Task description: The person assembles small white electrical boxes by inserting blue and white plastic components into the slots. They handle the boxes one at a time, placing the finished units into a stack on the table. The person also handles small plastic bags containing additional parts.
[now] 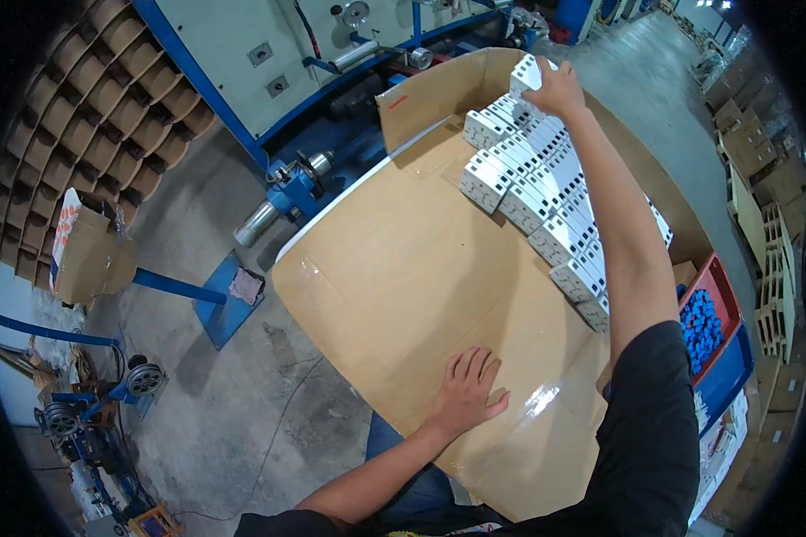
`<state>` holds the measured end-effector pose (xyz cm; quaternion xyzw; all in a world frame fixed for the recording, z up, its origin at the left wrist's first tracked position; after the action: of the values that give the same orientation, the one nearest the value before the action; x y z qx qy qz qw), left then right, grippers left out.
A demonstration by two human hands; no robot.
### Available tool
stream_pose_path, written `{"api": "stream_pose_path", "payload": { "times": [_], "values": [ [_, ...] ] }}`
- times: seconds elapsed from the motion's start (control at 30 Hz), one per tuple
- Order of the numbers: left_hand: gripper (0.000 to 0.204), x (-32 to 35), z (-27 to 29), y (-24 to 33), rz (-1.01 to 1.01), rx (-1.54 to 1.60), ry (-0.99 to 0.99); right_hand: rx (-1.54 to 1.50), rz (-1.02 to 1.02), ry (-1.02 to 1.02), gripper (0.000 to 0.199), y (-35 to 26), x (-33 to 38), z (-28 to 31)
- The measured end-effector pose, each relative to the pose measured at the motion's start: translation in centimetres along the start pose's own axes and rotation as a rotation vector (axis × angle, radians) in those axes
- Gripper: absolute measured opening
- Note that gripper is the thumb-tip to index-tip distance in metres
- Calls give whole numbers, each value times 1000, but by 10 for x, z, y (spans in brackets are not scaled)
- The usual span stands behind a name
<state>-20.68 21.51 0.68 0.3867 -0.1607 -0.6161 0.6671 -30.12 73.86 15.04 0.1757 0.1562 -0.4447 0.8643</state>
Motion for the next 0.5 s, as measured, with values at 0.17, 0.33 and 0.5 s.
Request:
{"api": "stream_pose_path", "payload": {
  "times": [0.17,0.33,0.5],
  "values": [
    [58,5,-2,0,-4,2,-17,-267,124,128,88,14,78,79],
    [54,8,2,4,-15,-57,-14,-592,98,2,91,9,240,159],
    [43,11,-5,4,-56,-74,41,-573,-122,178,96,-23,448,180]
  ]
}}
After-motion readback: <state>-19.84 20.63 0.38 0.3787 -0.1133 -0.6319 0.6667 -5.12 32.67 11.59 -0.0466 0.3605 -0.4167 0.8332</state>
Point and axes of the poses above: each hand's wrist, its own x-axis away from the middle knuckle, its own z-axis out of the back of the hand, y = z × x, the point moved 2 cm from there along -x, towards the middle knuckle, and after that the axes turned 11 degrees about x, right-handed, at the moved point
